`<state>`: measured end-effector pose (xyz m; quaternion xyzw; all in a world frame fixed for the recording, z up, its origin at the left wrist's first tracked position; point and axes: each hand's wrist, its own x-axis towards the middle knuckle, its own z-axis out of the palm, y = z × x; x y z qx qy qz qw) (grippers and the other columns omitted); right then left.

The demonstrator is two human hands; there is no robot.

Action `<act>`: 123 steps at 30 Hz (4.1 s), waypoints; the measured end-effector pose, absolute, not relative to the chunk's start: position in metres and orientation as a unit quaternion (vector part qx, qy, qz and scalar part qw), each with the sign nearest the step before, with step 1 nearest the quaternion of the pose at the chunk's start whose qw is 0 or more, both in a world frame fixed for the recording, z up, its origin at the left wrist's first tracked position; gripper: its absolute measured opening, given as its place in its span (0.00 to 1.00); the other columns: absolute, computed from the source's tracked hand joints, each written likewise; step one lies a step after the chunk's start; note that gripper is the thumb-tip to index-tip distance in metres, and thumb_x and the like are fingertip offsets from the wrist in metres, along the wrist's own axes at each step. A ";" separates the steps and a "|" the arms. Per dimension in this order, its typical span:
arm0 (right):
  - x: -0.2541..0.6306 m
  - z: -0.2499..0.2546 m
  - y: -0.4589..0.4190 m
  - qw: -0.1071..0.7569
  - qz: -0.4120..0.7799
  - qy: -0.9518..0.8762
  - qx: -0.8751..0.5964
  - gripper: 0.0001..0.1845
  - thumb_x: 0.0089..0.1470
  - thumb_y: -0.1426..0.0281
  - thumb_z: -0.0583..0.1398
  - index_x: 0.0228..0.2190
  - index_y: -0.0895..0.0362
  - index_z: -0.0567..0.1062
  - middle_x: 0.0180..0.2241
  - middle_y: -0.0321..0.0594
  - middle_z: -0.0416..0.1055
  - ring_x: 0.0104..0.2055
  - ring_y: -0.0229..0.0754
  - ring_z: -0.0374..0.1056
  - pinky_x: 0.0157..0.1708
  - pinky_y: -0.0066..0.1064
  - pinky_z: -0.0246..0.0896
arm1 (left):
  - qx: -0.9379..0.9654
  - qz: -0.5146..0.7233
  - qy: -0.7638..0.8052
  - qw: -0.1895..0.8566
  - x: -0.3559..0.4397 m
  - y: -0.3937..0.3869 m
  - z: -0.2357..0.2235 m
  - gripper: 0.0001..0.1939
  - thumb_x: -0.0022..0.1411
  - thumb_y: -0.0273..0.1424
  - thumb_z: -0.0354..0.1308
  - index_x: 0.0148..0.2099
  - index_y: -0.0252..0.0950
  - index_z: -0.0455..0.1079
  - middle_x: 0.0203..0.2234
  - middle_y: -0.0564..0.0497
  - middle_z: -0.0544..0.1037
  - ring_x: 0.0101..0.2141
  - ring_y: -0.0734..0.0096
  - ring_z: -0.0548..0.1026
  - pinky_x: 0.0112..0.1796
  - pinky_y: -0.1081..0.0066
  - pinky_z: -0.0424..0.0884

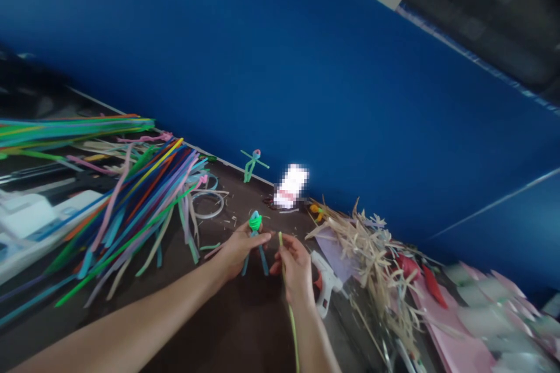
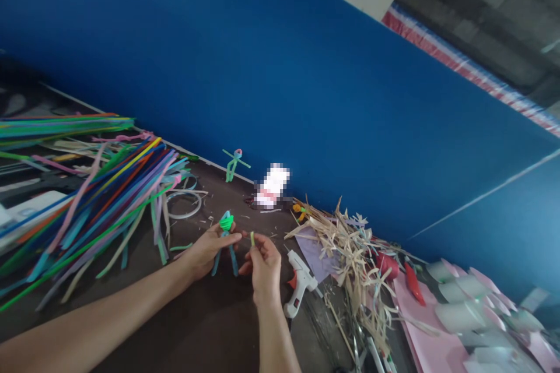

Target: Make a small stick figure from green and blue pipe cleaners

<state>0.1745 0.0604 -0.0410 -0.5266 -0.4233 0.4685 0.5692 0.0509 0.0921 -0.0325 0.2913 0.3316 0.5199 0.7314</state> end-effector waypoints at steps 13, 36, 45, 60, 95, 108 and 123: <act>0.166 -0.032 0.055 0.574 0.486 -0.424 -0.505 0.12 0.45 0.62 0.58 0.29 0.57 0.66 0.16 0.26 0.60 0.10 0.28 0.56 0.10 0.19 0.50 | 0.398 0.507 0.357 0.676 0.055 0.091 -0.039 0.10 0.42 0.29 0.63 0.29 0.31 0.71 0.17 0.54 0.69 0.18 0.79 0.63 0.20 0.77 0.59; 0.162 -0.030 0.053 0.576 0.472 -0.418 -0.521 0.11 0.45 0.63 0.58 0.30 0.56 0.67 0.15 0.29 0.64 0.16 0.34 0.62 0.13 0.23 0.55 | 0.391 0.480 0.376 0.689 0.058 0.086 -0.036 0.15 0.43 0.36 0.61 0.32 0.30 0.71 0.08 0.60 0.59 0.12 0.83 0.54 0.14 0.78 0.48; 0.168 -0.036 0.055 0.584 0.420 -0.438 -0.539 0.08 0.45 0.65 0.58 0.28 0.58 0.68 0.22 0.33 0.63 0.22 0.33 0.60 0.17 0.21 0.56 | 0.392 0.481 0.358 0.697 0.057 0.087 -0.039 0.18 0.44 0.38 0.60 0.34 0.29 0.69 0.07 0.63 0.54 0.12 0.84 0.52 0.15 0.79 0.48; 0.169 -0.036 0.055 0.603 0.434 -0.435 -0.509 0.08 0.44 0.67 0.59 0.28 0.57 0.66 0.23 0.32 0.60 0.23 0.32 0.58 0.18 0.21 0.56 | 0.385 0.478 0.354 0.705 0.057 0.089 -0.042 0.17 0.44 0.39 0.59 0.33 0.29 0.70 0.09 0.61 0.56 0.13 0.85 0.53 0.14 0.80 0.49; 0.170 -0.032 0.056 0.629 0.498 -0.364 -0.473 0.08 0.41 0.72 0.58 0.30 0.55 0.68 0.22 0.30 0.63 0.20 0.32 0.60 0.18 0.22 0.55 | 0.374 0.406 0.323 0.769 0.057 0.086 -0.037 0.20 0.46 0.42 0.56 0.34 0.30 0.68 0.08 0.62 0.55 0.12 0.84 0.51 0.15 0.80 0.46; 0.170 -0.030 0.057 0.628 0.494 -0.355 -0.485 0.13 0.43 0.66 0.60 0.32 0.58 0.69 0.18 0.31 0.64 0.18 0.32 0.60 0.17 0.23 0.54 | 0.361 0.401 0.326 0.777 0.057 0.088 -0.041 0.20 0.46 0.42 0.56 0.35 0.30 0.68 0.09 0.61 0.56 0.12 0.84 0.51 0.15 0.79 0.46; 0.173 -0.029 0.059 0.613 0.427 -0.410 -0.523 0.12 0.41 0.63 0.61 0.27 0.59 0.70 0.16 0.31 0.63 0.17 0.31 0.59 0.17 0.23 0.55 | 0.356 0.384 0.302 0.797 0.055 0.089 -0.041 0.20 0.46 0.42 0.57 0.36 0.30 0.69 0.09 0.62 0.54 0.12 0.85 0.50 0.15 0.79 0.44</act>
